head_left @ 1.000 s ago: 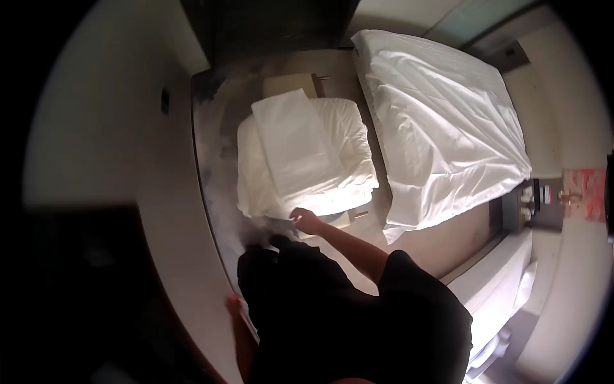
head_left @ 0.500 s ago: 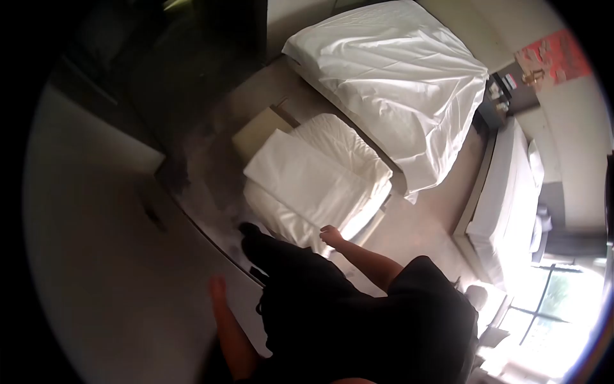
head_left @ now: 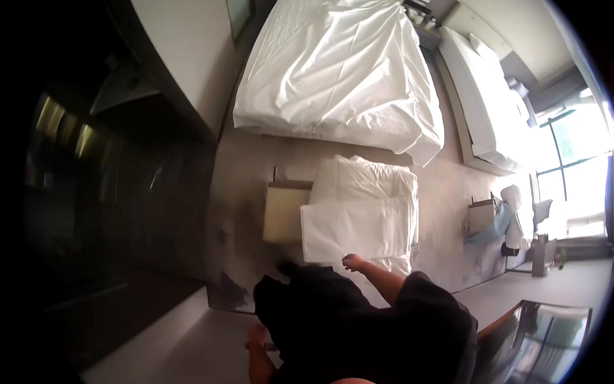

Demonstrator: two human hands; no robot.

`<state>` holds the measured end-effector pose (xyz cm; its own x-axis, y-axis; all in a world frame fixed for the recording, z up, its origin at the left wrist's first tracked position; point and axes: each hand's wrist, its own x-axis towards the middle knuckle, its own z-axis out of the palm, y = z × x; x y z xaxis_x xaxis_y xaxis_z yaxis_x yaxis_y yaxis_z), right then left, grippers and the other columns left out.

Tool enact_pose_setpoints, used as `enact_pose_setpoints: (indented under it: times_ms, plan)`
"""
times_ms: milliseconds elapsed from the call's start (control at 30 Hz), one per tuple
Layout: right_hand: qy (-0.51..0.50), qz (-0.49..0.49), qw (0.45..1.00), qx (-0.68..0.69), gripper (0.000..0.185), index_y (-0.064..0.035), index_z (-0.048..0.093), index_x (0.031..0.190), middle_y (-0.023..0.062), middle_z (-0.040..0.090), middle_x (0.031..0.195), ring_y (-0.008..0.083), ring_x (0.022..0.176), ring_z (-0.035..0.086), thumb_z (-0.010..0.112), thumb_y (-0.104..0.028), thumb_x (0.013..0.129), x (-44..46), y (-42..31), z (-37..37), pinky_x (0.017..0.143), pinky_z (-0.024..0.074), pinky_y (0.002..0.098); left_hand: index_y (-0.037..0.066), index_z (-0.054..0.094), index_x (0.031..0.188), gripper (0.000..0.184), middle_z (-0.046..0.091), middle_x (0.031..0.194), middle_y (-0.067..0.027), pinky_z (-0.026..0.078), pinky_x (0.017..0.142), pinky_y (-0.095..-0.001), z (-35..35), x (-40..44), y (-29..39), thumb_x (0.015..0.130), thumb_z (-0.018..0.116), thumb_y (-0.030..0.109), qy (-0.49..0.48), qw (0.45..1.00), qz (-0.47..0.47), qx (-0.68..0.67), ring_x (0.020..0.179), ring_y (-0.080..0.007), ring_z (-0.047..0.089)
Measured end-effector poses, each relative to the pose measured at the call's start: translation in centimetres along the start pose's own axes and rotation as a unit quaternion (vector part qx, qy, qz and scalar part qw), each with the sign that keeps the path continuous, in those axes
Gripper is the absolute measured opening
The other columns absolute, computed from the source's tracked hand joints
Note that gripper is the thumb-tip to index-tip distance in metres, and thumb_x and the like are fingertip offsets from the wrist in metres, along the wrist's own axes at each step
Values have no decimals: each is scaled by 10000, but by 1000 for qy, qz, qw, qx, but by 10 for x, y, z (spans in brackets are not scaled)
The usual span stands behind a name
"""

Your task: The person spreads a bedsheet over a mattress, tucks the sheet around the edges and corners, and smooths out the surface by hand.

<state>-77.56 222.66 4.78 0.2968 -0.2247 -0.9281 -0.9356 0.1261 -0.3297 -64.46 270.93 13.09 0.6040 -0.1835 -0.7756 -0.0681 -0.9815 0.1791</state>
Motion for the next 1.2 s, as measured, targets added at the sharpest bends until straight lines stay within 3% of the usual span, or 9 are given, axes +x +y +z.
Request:
enact_pose_setpoints:
  times_ms: [233,400,500,533,567,633,833,1033,1200]
  plan:
    - [195,-221,939,175,260,-15,539,1009,81,615,865,158,755,598,511,-147,788,9,-213,40,638,475,280,46,557,783,234,551,734,-89,435,559,-363,-95,185,-97,850,468,251,-50,994,-11,-92,615,-207,521]
    - [280,-109,930,210,255,-9,565,968,84,617,818,148,703,592,542,-157,762,29,-312,118,592,473,271,67,531,790,206,550,723,-68,446,518,-322,-253,330,-155,853,486,257,-68,991,6,-113,584,-179,523]
    - [231,-102,948,193,256,25,570,939,91,616,781,149,667,591,567,-139,742,36,-346,175,607,475,270,79,516,795,192,550,717,-55,453,493,-298,-345,428,-154,854,497,261,-64,948,8,-311,566,-162,524]
    - [226,-112,951,178,253,32,570,932,92,616,776,150,661,590,570,-132,739,40,-359,190,611,476,269,84,510,796,189,549,715,-50,455,485,-290,-373,461,-136,855,501,263,-64,912,9,-405,559,-157,525]
    - [231,-117,944,202,248,33,568,931,91,615,777,148,666,590,571,-123,739,43,-373,203,619,476,268,104,511,832,160,499,577,-7,342,375,-206,-424,463,-66,857,504,262,-31,872,-8,-488,431,-82,432]
    - [242,-127,931,242,237,37,564,931,89,612,778,145,675,590,572,-105,740,50,-411,215,634,476,266,105,477,806,150,480,541,-4,234,325,-199,-516,482,45,867,488,243,-118,903,75,-407,371,-63,348]
    - [269,-189,856,399,193,2,553,926,79,610,816,131,745,584,546,-16,733,116,-523,201,686,480,261,100,539,960,149,593,790,8,421,529,-190,-624,601,262,822,498,141,-119,942,149,-276,644,-50,531]
    - [318,-244,852,337,197,-13,567,897,80,614,774,162,718,597,537,2,703,186,-686,79,658,482,271,48,520,1012,226,593,855,-36,452,584,-211,-675,656,425,790,554,74,-143,941,201,-231,706,-95,557]
    - [455,-199,841,216,440,-50,508,1044,172,539,1032,281,959,525,653,-136,637,258,-817,-14,804,434,364,33,542,960,193,601,840,-52,456,590,-225,-677,734,580,770,575,46,-179,918,314,-161,693,-104,558]
